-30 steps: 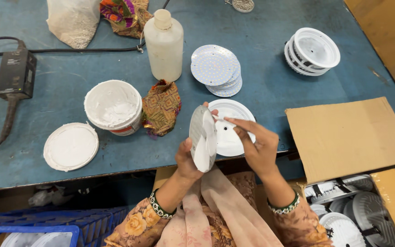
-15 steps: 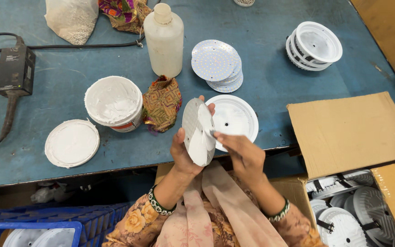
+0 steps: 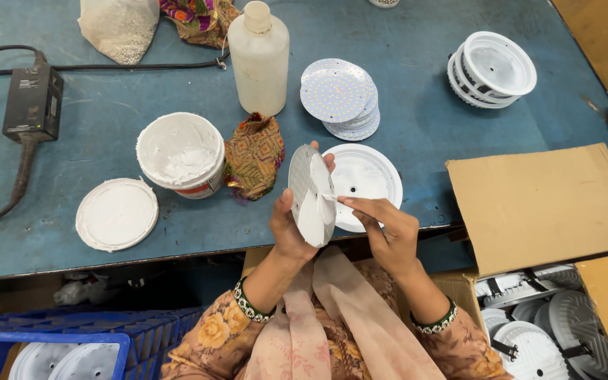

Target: The person scoops white paste from a container using a small metal spatula and applies it to the inner surface of white circular plastic parts. The person repeatedly picks up parts, applies the paste, and places them on a stack on the table.

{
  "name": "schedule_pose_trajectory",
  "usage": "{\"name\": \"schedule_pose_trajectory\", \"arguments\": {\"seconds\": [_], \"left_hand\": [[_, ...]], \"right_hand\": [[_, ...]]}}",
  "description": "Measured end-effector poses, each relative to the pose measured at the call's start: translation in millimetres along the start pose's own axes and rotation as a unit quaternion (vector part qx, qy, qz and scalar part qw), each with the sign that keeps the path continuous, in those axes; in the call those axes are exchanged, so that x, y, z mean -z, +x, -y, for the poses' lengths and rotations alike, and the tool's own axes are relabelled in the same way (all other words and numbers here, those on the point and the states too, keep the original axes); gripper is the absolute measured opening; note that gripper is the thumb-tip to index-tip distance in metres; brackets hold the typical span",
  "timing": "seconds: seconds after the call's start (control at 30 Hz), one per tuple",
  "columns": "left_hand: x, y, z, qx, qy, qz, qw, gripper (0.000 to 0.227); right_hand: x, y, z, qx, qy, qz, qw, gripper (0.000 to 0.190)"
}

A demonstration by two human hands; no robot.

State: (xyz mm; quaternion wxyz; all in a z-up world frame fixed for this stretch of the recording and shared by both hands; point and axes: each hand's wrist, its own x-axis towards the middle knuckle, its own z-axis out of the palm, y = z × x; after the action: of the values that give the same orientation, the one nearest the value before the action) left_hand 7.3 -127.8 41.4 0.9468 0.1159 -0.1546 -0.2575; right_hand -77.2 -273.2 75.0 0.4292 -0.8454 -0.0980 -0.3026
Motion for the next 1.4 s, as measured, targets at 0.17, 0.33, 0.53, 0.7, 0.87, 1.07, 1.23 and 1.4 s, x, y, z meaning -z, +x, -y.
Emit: {"name": "schedule_pose_trajectory", "arguments": {"seconds": [0.17, 0.33, 0.53, 0.7, 0.87, 1.07, 1.23, 1.4], "left_hand": [[8, 17, 10, -0.045, 0.025, -0.015, 0.999, 0.105], [13, 27, 19, -0.060, 0.030, -0.037, 0.997, 0.101], [15, 31, 24, -0.051, 0.045, -0.025, 0.997, 0.105], [11, 20, 31, -0.013, 0.084, 0.023, 0.996, 0.117], [8, 14, 30, 0.015, 0.177, 0.027, 0.984, 0.129], [0, 14, 29, 0.016, 0.130, 0.021, 0.991, 0.131], [-5, 15, 18, -0.007, 0.100, 0.032, 0.995, 0.129], [-5, 14, 15, 0.006, 0.157, 0.038, 0.987, 0.132]], "right_hand": [[0, -19, 15, -0.050, 0.007, -0.020, 0.999, 0.032], [6, -35, 26, 0.036, -0.058, -0.044, 0.997, 0.034], [23, -25, 14, -0.087, 0.006, -0.062, 0.994, 0.025], [29, 8, 0, -0.117, 0.014, -0.061, 0.991, 0.019], [21, 25, 10, -0.079, 0.054, -0.066, 0.993, 0.020], [-5, 23, 28, 0.125, -0.109, -0.056, 0.985, 0.026], [3, 24, 19, 0.155, -0.125, -0.054, 0.978, 0.028], [13, 32, 15, -0.062, 0.012, -0.092, 0.994, 0.021]]}}
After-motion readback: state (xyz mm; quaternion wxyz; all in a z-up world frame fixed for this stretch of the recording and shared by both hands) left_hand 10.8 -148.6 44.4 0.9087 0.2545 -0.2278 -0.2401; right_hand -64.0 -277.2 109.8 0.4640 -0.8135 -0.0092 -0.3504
